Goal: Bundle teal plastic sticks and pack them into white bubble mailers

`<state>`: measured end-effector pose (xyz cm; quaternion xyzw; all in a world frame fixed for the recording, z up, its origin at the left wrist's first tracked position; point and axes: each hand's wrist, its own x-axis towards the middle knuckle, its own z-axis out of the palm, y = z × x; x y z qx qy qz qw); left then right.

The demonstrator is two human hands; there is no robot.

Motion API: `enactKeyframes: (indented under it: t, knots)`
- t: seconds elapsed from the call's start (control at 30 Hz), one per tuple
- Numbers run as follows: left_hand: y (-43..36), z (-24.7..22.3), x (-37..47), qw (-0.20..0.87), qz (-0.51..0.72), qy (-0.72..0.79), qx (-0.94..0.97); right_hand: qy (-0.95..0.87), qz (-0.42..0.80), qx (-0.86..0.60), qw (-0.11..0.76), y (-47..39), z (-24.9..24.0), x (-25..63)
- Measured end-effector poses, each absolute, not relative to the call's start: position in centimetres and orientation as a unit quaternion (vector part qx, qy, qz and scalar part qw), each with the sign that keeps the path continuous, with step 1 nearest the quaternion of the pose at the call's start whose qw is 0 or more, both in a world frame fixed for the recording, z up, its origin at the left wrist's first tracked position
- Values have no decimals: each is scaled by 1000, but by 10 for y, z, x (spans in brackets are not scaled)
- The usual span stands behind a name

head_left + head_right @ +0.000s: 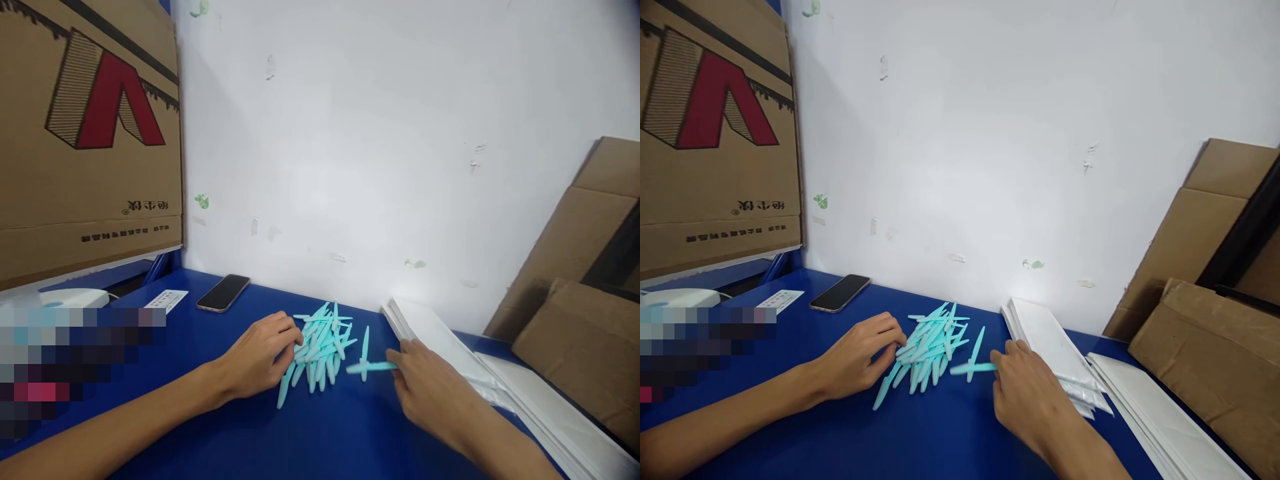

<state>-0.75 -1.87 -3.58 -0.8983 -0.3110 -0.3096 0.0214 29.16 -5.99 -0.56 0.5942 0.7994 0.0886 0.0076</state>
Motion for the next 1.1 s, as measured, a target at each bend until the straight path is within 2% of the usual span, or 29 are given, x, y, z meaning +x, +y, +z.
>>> enactKeyframes:
  t: [0.13, 0.33, 0.5, 0.8, 1.1]
  knots:
    - [-17, -35, -10, 24, -307, -319, -896, 835, 104, 535, 71, -68, 0, 291]
    - [-14, -32, -11, 20, -303, -325, -896, 841, 167, 505, 96, -50, -7, 281]
    - [-15, -33, -10, 20, -291, -322, -901, 852, 131, 489, 135, -27, -7, 278]
    - [-15, -28, -10, 18, -269, -362, -892, 911, 75, 405, 25, -21, -3, 261]
    - [-18, -41, -8, -43, -235, -397, -886, 895, 152, 418, 37, -29, -3, 251]
